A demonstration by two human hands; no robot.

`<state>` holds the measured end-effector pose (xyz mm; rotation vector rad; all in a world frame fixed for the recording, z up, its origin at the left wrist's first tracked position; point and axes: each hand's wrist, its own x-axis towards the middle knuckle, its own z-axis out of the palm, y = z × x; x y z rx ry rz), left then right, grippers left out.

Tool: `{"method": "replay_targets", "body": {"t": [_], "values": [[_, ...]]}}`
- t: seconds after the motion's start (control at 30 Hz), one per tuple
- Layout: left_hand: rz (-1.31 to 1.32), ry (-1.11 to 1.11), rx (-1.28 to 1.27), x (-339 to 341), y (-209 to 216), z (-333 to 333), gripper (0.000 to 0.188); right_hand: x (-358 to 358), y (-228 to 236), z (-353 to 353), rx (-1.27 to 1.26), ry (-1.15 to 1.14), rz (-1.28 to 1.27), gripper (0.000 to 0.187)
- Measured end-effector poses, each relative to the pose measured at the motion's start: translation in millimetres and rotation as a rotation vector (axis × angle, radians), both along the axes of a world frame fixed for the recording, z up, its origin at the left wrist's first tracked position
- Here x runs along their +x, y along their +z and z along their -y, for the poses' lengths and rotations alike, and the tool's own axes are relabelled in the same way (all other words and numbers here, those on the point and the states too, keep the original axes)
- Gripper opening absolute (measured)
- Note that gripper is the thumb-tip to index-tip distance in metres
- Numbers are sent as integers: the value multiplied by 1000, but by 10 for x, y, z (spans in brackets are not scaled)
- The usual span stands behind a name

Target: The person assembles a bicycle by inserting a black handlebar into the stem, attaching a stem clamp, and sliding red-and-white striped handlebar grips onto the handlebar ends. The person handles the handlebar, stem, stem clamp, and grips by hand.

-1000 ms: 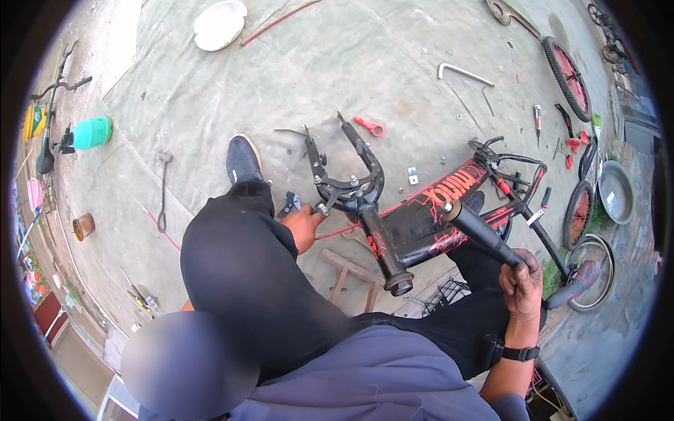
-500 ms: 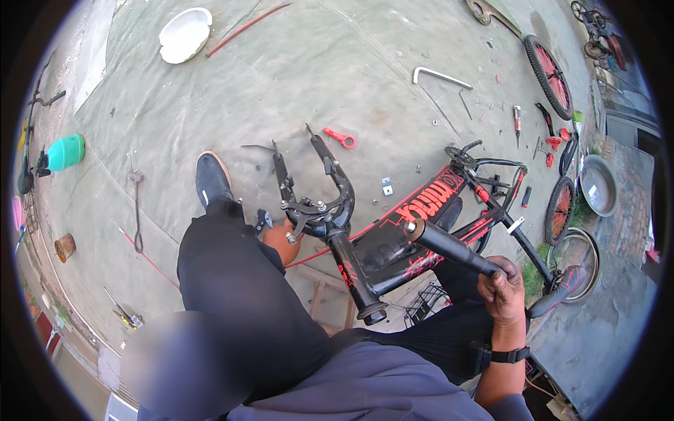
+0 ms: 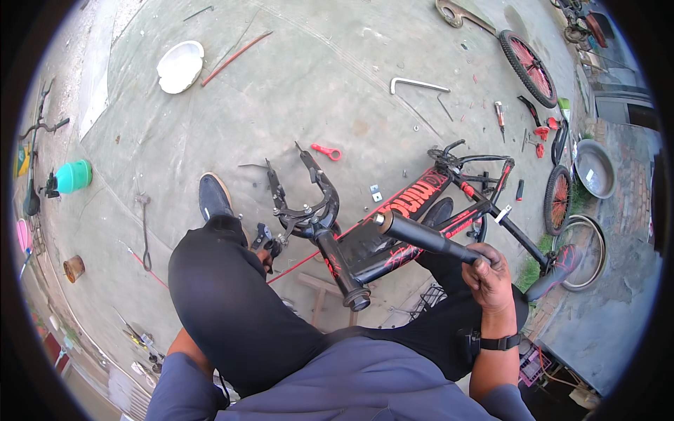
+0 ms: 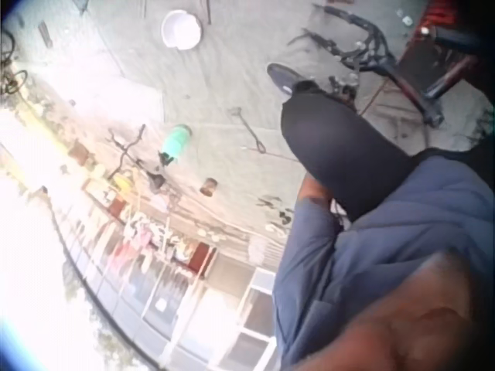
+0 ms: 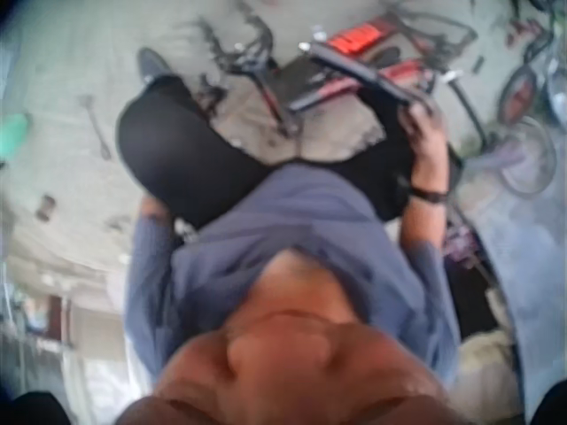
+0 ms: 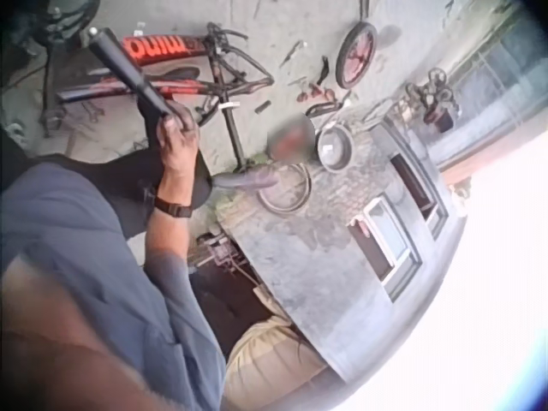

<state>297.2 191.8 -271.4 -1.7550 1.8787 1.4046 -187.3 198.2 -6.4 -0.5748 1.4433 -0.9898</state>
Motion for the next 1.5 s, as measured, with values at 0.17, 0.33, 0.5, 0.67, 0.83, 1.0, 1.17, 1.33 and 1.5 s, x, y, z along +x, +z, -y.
{"method": "replay_targets", "body": {"t": [0.17, 0.33, 0.5, 0.67, 0.83, 1.0, 1.17, 1.33, 1.5], "values": [[77, 254, 149, 647, 556, -311, 24, 35, 36, 37, -85, 34, 45, 50], [145, 592, 173, 1245, 1304, -461, 26, 59, 92, 3, -167, 13, 75, 50], [136, 871, -69, 1668, 1988, -87, 28, 38, 107, -35, -233, -8, 123, 46], [-3, 850, -523, 1481, 3002, 873, 40, 107, 152, 32, -290, 13, 176, 43], [-469, 560, -617, 165, 3839, 1648, 51, 44, 89, 10, -352, -57, 274, 42], [-759, 370, -462, -855, 3962, 1813, 57, 13, 56, 55, -385, -110, 356, 37], [-921, 305, -357, -1503, 3842, 1826, 59, -50, 102, 72, -411, -188, 396, 33], [-869, 220, -570, -1684, 3444, 1853, 50, -82, 77, 130, -426, -196, 388, 36], [-713, 89, -854, -1704, 3368, 1929, 44, -92, 31, 132, -418, -185, 364, 40]]}}
